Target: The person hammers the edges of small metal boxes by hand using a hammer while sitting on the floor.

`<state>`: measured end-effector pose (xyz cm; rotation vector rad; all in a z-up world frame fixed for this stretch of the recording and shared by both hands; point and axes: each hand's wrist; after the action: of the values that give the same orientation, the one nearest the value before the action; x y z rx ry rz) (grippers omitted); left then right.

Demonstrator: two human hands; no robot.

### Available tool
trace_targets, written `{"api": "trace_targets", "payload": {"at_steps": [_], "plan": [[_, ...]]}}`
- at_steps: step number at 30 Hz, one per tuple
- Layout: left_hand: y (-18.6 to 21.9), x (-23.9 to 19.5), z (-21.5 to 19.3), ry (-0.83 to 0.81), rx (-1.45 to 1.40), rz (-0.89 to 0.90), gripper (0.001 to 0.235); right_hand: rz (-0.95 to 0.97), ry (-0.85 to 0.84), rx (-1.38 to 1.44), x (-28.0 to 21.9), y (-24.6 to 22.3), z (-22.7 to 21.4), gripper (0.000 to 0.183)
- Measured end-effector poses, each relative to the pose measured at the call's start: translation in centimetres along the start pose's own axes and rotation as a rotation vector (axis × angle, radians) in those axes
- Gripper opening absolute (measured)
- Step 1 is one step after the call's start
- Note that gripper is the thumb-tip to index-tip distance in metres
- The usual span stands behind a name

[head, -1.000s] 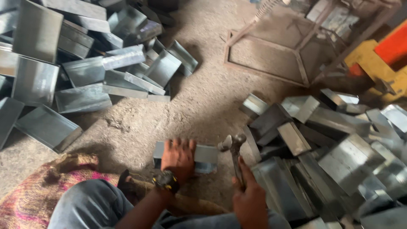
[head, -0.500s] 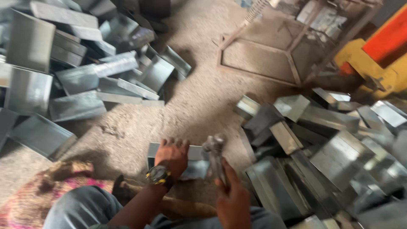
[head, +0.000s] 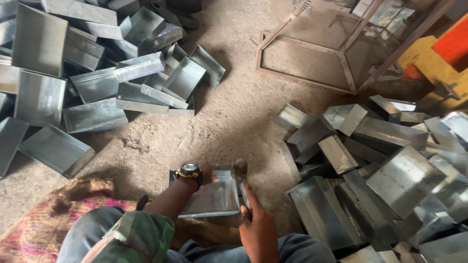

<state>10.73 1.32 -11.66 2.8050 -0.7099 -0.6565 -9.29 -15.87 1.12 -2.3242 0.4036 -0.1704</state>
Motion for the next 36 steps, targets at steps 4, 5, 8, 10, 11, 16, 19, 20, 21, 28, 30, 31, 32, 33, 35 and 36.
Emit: {"api": "trace_targets", "payload": {"at_steps": [4,5,8,10,11,16,19,20,21,28,30,31,32,33,35,36], "plan": [[-0.3,0.4,-1.2,0.049,0.037,0.012,0.045,0.004,0.13,-0.026,0.7,0.6,-1.5,0.062],[0.6,-0.4,-1.4,0.025,0.005,-0.006,0.053,0.261,0.05,0.035,0.2,0.7,-2.3,0.061],[2.3,-3.4,-4.0,0.057,0.016,0.008,0.053,0.156,0.152,0.208,-0.7,0.1,-3.0,0.059],[3.4,-5.5,-6.1,0.087,0.039,0.01,0.044,0.206,0.137,0.231,-0.8,0.2,-3.6,0.058],[3.8,-6.4,-7.0,0.118,0.058,0.005,0.036,0.253,0.117,0.251,-0.7,0.3,-3.8,0.058],[5.9,-9.5,-7.5,0.391,0.325,0.169,0.035,0.364,0.103,0.265,-0.8,-0.2,-5.6,0.06],[6.3,-11.0,-6.8,0.533,0.324,0.225,0.046,0.262,0.168,0.323,-1.6,-1.2,-7.6,0.062],[6.5,-11.3,-6.6,0.58,0.293,0.213,0.047,0.108,0.23,0.387,-1.9,-1.5,-8.1,0.062],[6.7,-11.3,-6.5,0.573,0.292,0.219,0.047,0.117,0.232,0.386,-2.3,-1.7,-8.4,0.062],[4.8,-8.2,-6.2,0.406,0.157,0.145,0.03,0.075,0.279,0.428,-1.8,-1.0,-5.6,0.059],[3.8,-6.3,-6.4,0.131,0.023,0.031,0.026,0.142,0.187,0.398,-1.7,0.3,-4.9,0.059],[3.4,-5.9,-5.9,0.088,0.021,0.036,0.038,0.201,0.171,0.314,-2.0,0.8,-4.9,0.062],[3.0,-5.6,-5.4,0.044,0.019,0.04,0.051,0.257,0.154,0.231,-2.2,1.0,-4.7,0.066],[2.5,-5.1,-5.3,0.039,0.017,0.034,0.051,0.26,0.146,0.232,-2.2,0.9,-4.5,0.066],[2.2,-3.7,-5.0,-0.068,0.06,0.018,0.065,-0.238,0.279,0.401,-2.1,0.4,-4.8,0.056],[2.2,-3.4,-4.7,-0.072,0.054,0.023,0.065,-0.234,0.278,0.393,-1.9,0.0,-4.7,0.056]]}}
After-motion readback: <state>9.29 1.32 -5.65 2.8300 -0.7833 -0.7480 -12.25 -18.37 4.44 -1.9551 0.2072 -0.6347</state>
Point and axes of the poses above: each hand's wrist, its own x-axis towards the middle knuckle, its own z-axis out of the palm, y = z × x, and after that the axes turned 15 degrees about z, right-handed
